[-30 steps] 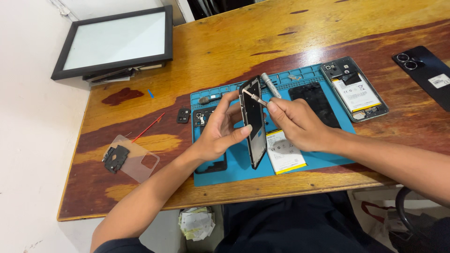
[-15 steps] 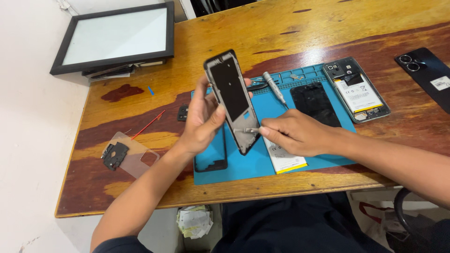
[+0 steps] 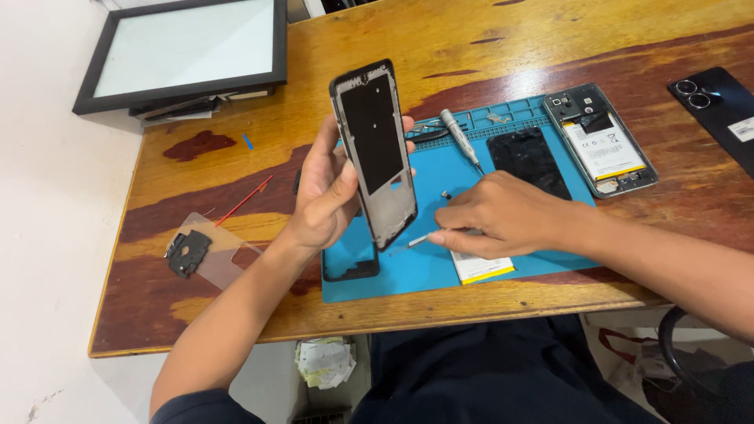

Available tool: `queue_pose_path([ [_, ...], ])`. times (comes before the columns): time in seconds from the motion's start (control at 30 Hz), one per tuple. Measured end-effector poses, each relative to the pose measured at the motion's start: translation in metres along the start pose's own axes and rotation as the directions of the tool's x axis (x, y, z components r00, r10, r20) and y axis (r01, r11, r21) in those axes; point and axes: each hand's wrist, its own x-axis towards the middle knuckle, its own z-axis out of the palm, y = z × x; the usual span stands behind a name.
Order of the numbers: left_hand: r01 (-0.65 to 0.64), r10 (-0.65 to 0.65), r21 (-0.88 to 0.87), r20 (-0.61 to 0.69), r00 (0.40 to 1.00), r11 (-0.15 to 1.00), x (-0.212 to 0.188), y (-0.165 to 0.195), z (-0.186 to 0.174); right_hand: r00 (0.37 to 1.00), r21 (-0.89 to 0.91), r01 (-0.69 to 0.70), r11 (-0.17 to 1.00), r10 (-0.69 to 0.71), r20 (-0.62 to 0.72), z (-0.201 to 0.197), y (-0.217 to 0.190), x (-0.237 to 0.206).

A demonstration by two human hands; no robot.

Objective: The person disassembles a smartphone, removes the old battery, and installs a new one. They use a screwdriver and tweezers to detach connectors, lift the battery, and reposition internal components before placing the new battery into the chassis.

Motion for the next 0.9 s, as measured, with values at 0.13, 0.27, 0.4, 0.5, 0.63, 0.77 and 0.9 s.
queue_pose_path([
  [0.13,0.04,-0.041,-0.137,-0.001,0.999,0.99,-0.002,0.006,0.002,1.0,-0.094,0.009,0.996,-0.006,0.03,-0.003,-0.002,0.003],
  [0.27,0.045,-0.042,-0.143,0.022,0.999,0.989,-0.001,0.009,-0.003,1.0,-0.037,-0.012,0.999,0.013,0.026,-0.002,0.001,0.003],
  [0.4,0.09,-0.089,0.014,-0.055,0.995,0.996,0.0,0.001,-0.002,0.998,-0.066,-0.025,0.998,0.021,-0.059,0.001,0.006,-0.001],
  [0.5,0.027,0.048,0.514,-0.132,0.99,0.857,0.0,-0.007,0.006,0.971,-0.079,-0.006,0.997,-0.014,-0.24,0.001,0.011,-0.005],
  [0.63,-0.125,0.253,0.962,0.062,0.965,0.241,0.001,0.001,0.009,0.917,0.022,-0.015,1.0,0.023,-0.398,-0.001,0.018,-0.011],
  [0.77,-0.072,0.154,0.99,0.053,0.987,0.118,0.001,0.005,0.019,0.851,0.112,-0.17,0.979,0.203,-0.484,0.007,0.021,-0.013],
  [0.9,0.105,0.064,0.973,-0.121,0.991,0.207,0.003,0.005,0.029,0.802,0.178,-0.294,0.939,0.344,-0.489,0.01,0.027,-0.011],
])
